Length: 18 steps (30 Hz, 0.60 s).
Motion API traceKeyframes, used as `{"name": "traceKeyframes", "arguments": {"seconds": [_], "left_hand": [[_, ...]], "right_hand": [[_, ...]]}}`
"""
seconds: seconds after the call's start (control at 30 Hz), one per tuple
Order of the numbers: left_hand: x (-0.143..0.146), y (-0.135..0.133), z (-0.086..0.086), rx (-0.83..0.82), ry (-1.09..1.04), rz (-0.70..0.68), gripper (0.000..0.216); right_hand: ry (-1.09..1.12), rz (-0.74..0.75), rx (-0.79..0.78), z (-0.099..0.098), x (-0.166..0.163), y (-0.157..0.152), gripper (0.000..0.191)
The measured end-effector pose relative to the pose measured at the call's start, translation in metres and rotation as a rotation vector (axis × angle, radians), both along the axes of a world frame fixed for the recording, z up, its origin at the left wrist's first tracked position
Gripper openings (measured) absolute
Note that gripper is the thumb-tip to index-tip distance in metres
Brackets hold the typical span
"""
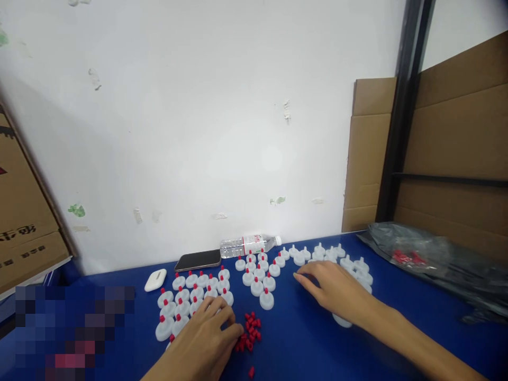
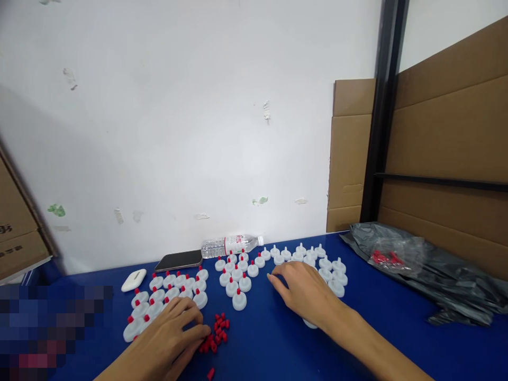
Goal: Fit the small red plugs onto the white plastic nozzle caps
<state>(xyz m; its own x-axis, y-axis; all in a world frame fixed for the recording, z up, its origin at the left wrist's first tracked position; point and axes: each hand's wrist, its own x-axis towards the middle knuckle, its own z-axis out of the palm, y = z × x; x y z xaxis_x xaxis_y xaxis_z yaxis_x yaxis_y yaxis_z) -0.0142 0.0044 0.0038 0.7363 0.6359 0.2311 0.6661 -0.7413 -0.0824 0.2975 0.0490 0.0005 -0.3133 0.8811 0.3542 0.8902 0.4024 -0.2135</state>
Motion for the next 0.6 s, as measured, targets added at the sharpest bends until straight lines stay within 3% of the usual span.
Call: {"name": "traceKeyframes", "arguments": {"seconds": [0.27,0.37,0.5,0.6], "left_hand": [[-0.004,0.006,-0.011,-0.003,-0.027,0.033,0.023],[-0.006,0.010,-0.017,0.005,-0.033,0.045,0.020],[-0.007,0.011,-0.021,0.021,-0.059,0.044,0.017],[-0.007,0.008,-0.017,0.051,-0.147,0.040,0.017]], "right_hand": [[-0.183,-0.273,-0.025,0.005,0.015,-0.002,0.045],[-0.237,-0.306,-0.089,0.002,0.019,-0.006,0.047],[-0.140,-0.229,-0.201,0.002,0.012,-0.013,0.050],[0.086,-0.042,-0.307,0.008,0.004,-0.021,0.049]]}}
